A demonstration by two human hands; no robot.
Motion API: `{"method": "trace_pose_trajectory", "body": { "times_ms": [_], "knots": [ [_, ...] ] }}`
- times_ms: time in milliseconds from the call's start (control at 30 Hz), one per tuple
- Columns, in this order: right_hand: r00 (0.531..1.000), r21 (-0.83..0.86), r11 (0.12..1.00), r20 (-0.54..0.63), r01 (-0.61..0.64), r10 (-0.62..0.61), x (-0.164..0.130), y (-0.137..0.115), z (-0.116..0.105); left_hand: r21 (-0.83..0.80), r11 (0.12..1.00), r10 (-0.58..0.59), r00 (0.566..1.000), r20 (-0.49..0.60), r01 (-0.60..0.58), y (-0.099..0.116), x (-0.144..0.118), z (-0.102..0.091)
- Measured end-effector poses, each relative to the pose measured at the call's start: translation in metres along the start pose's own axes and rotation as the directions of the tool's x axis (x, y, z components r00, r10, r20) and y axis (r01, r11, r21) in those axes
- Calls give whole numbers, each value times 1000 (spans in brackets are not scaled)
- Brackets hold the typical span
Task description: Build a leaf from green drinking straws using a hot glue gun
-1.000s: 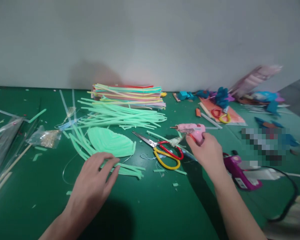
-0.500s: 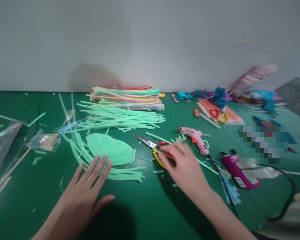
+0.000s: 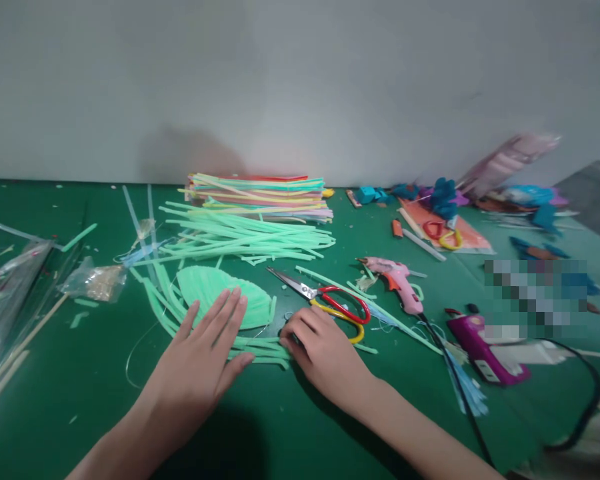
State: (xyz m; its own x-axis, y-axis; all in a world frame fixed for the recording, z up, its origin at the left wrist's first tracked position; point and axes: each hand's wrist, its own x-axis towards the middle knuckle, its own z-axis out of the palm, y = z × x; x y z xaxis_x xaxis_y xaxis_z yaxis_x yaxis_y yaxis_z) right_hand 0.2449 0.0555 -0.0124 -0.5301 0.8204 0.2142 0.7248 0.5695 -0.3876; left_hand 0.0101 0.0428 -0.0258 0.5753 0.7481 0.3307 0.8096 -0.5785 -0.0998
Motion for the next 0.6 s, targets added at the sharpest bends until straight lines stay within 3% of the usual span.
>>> {"method": "trace_pose_trajectory", "body": {
  "times_ms": [233, 600],
  "knots": [
    [1000, -121, 992, 17, 24, -23, 5, 7, 0, -30, 999, 38, 999, 28, -37, 5, 11, 18],
    [998, -225, 974, 59, 22, -9, 13, 12, 1, -39, 998, 62, 994, 93, -59, 4, 8, 19]
  ]
}}
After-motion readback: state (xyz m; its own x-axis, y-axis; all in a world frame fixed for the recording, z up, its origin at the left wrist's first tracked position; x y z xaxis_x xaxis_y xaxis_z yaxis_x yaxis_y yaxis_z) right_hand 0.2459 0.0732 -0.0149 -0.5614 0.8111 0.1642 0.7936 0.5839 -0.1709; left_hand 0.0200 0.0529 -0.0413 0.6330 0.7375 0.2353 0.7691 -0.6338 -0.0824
